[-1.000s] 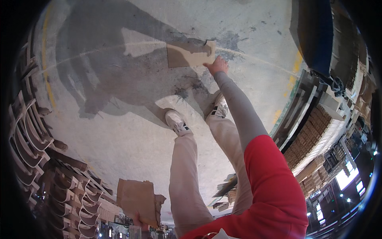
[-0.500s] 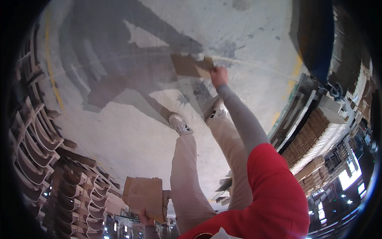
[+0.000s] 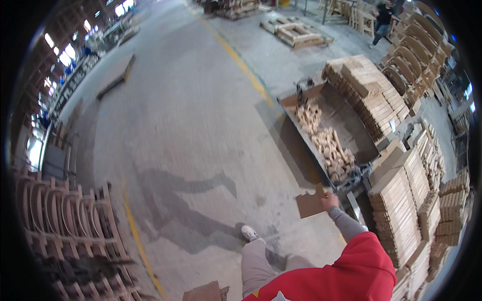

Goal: The person picks up a wooden chair frame and places it on the floor. They then use a piece of sandpaper to sand the edges and surfaces of the chair frame, repeatedly flipping and repositioning the frame to access different areas.

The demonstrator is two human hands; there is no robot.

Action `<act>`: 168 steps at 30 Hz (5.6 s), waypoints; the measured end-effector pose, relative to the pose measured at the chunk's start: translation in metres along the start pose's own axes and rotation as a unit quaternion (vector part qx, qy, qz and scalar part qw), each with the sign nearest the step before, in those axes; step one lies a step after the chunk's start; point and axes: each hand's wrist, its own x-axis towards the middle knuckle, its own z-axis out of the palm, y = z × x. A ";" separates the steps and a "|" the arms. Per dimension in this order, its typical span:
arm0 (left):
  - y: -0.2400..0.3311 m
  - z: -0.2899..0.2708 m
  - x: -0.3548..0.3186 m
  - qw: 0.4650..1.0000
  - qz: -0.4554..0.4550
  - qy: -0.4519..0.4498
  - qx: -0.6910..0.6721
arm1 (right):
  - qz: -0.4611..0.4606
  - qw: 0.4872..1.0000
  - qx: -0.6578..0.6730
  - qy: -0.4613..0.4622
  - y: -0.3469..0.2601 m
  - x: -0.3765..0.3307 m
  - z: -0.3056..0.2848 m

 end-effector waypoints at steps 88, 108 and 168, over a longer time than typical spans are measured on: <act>0.959 2.379 -0.874 -0.145 0.317 -0.628 0.696 | 0.210 0.889 0.364 -0.180 -1.036 1.730 -0.275; 0.975 2.578 -0.828 0.010 0.284 -0.512 0.811 | 0.440 0.354 0.667 -0.487 -0.922 1.882 -0.211; 0.304 2.748 -0.851 0.447 -0.154 -0.764 0.440 | 0.225 0.661 0.506 0.507 -0.474 2.044 0.061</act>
